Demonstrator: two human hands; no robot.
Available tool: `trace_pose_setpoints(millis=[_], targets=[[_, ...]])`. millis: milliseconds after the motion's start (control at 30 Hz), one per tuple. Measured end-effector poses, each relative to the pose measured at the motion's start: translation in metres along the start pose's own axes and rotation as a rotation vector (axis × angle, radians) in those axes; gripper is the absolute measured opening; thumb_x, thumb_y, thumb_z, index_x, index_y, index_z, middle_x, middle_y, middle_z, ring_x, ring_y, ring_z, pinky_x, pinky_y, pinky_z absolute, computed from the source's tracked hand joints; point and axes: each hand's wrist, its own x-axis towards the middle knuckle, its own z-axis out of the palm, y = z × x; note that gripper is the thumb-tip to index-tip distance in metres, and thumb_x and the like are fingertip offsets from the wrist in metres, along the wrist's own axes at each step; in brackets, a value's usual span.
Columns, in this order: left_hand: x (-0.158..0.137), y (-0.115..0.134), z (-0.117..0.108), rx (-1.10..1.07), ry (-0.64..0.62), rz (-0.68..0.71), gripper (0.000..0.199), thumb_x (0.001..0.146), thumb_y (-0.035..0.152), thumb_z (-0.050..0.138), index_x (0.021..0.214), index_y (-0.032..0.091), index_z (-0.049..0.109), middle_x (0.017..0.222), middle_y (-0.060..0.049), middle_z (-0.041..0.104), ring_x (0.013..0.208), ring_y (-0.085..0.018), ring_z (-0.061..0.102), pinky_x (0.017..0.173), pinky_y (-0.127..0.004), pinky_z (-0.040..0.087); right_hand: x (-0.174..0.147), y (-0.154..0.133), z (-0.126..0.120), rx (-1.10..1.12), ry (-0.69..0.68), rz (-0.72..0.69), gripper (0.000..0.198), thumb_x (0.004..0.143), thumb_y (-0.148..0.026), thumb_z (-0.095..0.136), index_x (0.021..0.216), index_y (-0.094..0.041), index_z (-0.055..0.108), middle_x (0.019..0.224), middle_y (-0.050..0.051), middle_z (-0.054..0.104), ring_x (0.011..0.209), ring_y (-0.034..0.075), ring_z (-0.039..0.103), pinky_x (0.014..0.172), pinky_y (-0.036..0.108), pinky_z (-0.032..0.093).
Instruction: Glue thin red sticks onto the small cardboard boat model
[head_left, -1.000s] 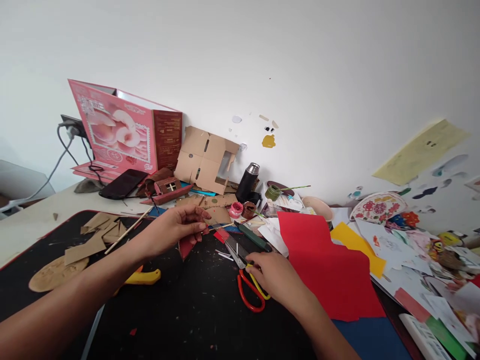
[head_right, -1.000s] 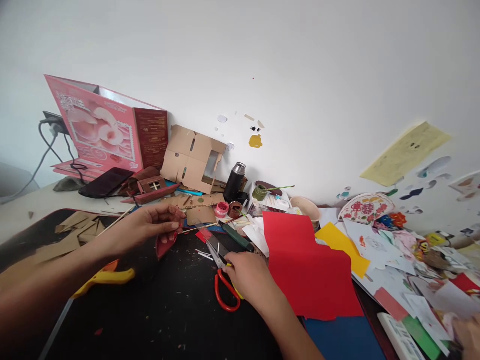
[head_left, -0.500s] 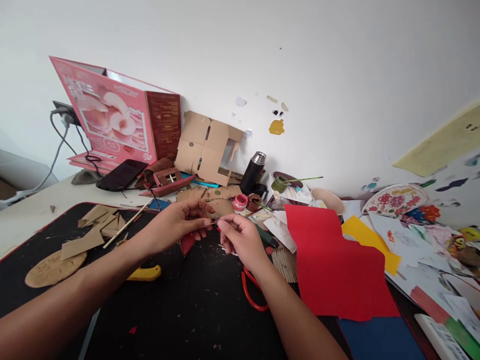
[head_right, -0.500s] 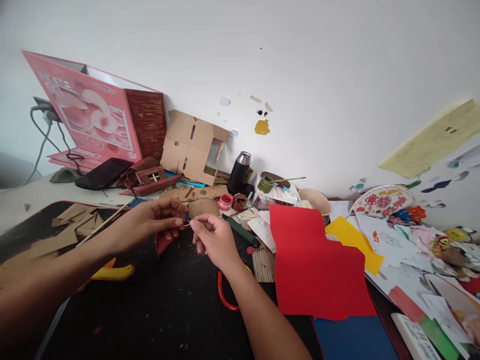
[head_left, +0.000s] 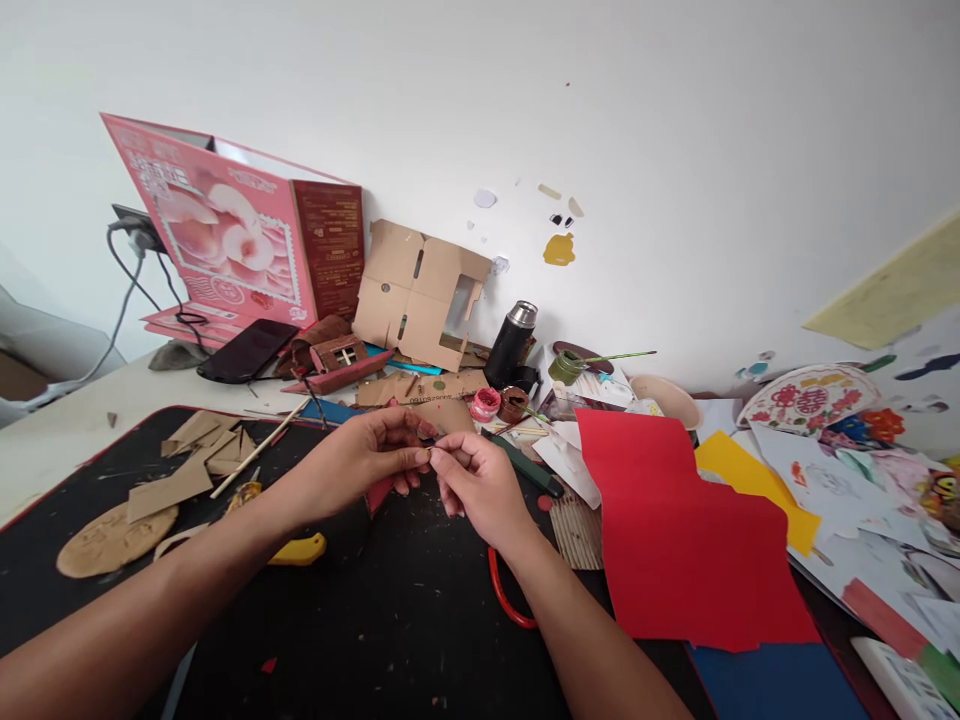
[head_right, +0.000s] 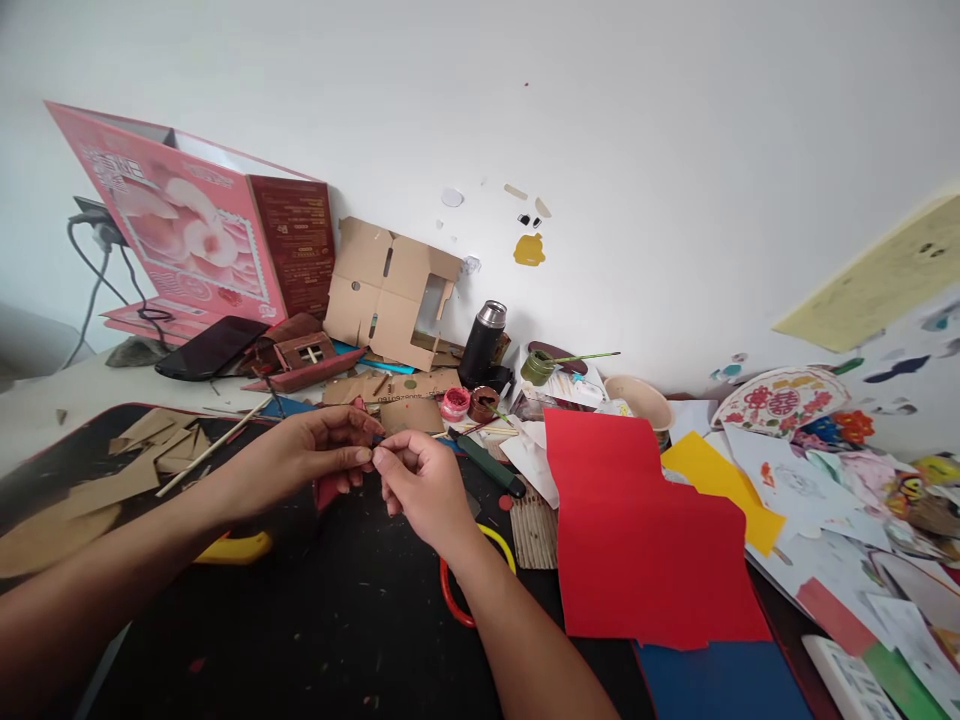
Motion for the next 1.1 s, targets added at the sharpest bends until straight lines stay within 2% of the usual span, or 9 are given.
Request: trace_pose_setpoints(millis=[200, 400, 500, 700, 1100], targets=[[-0.008, 0.003, -0.002, 0.055, 0.005, -0.050, 0.048, 0.083, 0.056, 0.080, 0.111, 0.020, 0.066, 0.086, -0.001, 0.073, 0.070, -0.020, 0.069, 0.061, -0.032, 0.059, -0.003, 0.006, -0.007, -0.005, 0.073, -0.035, 0.030, 0.093, -0.049, 0.072, 0.091, -0.020, 0.063, 0.051, -0.009, 0.053, 0.040, 0.009, 0.047, 0.044, 0.021, 0.038], [-0.017, 0.000, -0.018, 0.129, 0.043, -0.039, 0.050, 0.087, 0.065, 0.075, 0.107, 0.020, 0.070, 0.085, -0.003, 0.075, 0.071, -0.020, 0.069, 0.069, -0.034, 0.059, 0.000, 0.006, -0.012, 0.065, 0.103, -0.018, 0.035, 0.089, -0.053, 0.074, 0.087, -0.021, 0.060, 0.049, -0.011, 0.050, 0.038, 0.009, 0.047, 0.040, 0.020, 0.031], [-0.019, 0.003, -0.018, 0.230, 0.046, -0.024, 0.048, 0.090, 0.067, 0.070, 0.103, 0.020, 0.072, 0.087, -0.003, 0.075, 0.074, -0.020, 0.068, 0.068, -0.031, 0.055, 0.000, 0.006, -0.012, 0.066, 0.075, -0.018, 0.035, 0.088, -0.053, 0.074, 0.088, -0.021, 0.060, 0.048, -0.011, 0.050, 0.037, 0.009, 0.046, 0.040, 0.020, 0.032], [-0.024, 0.009, -0.007, 0.353, -0.063, -0.083, 0.046, 0.092, 0.066, 0.066, 0.086, 0.020, 0.069, 0.076, 0.001, 0.067, 0.069, -0.019, 0.064, 0.061, -0.027, 0.049, -0.002, 0.010, -0.009, 0.087, 0.005, -0.015, 0.034, 0.089, -0.052, 0.074, 0.092, -0.021, 0.061, 0.050, -0.012, 0.050, 0.037, 0.009, 0.046, 0.041, 0.021, 0.035], [-0.032, 0.003, -0.007, 0.374, -0.022, -0.121, 0.047, 0.089, 0.067, 0.067, 0.084, 0.020, 0.069, 0.078, 0.000, 0.068, 0.072, -0.020, 0.062, 0.067, -0.029, 0.049, -0.005, 0.007, -0.002, 0.059, -0.057, -0.031, 0.036, 0.091, -0.054, 0.073, 0.092, -0.020, 0.061, 0.056, -0.009, 0.055, 0.041, 0.009, 0.050, 0.040, 0.020, 0.034]])
